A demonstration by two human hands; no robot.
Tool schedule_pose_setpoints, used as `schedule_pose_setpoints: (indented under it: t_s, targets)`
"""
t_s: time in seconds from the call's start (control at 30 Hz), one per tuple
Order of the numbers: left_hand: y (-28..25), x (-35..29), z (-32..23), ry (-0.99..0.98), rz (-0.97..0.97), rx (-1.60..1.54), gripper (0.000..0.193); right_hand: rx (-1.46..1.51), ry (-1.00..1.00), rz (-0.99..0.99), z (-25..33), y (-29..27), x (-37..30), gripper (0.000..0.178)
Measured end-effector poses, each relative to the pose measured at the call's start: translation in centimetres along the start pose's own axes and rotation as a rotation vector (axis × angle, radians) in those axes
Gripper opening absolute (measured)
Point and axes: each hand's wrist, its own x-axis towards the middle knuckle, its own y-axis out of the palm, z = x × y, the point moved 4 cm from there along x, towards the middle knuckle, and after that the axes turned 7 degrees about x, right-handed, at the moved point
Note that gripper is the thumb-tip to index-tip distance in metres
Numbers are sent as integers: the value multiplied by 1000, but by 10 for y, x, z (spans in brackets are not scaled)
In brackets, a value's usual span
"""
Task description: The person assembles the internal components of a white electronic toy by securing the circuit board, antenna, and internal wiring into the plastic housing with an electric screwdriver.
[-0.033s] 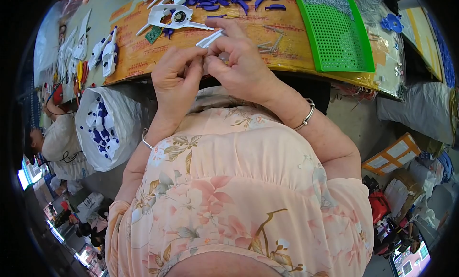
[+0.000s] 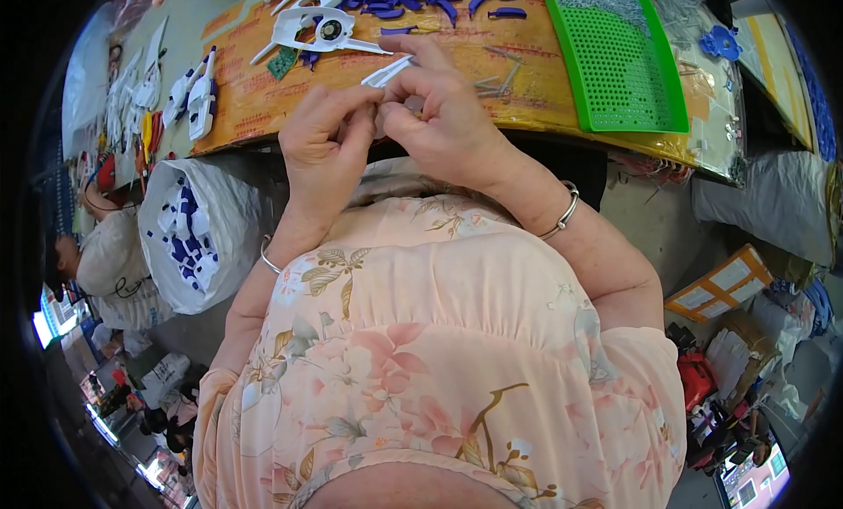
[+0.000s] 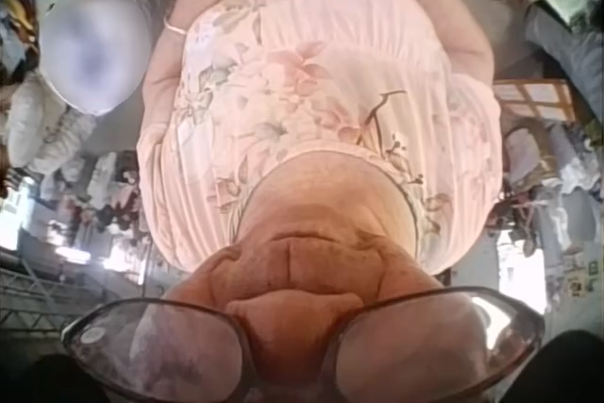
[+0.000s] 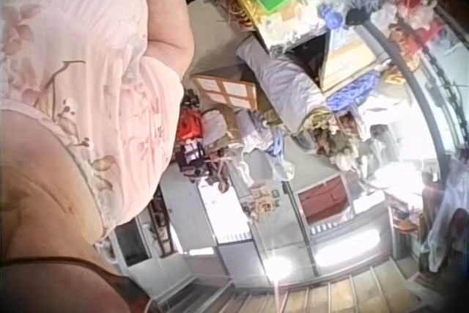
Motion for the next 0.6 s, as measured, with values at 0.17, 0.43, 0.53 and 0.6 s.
schedule_pose_setpoints:
  t_s: [0.17, 0.43, 0.53, 0.6]
  targets:
    - [1, -1, 5, 111, 16, 137, 19, 19, 60, 37, -6, -5, -4, 3]
    - [4, 2, 15, 279, 20, 266, 19, 235, 328, 40, -22, -9, -7, 11]
    - [9, -1, 19, 265, 22, 175, 20, 285, 332, 23, -26, -7, -7, 11]
    - [13, -4, 24, 245, -15, 91, 21, 272, 328, 26, -23, -7, -7, 11]
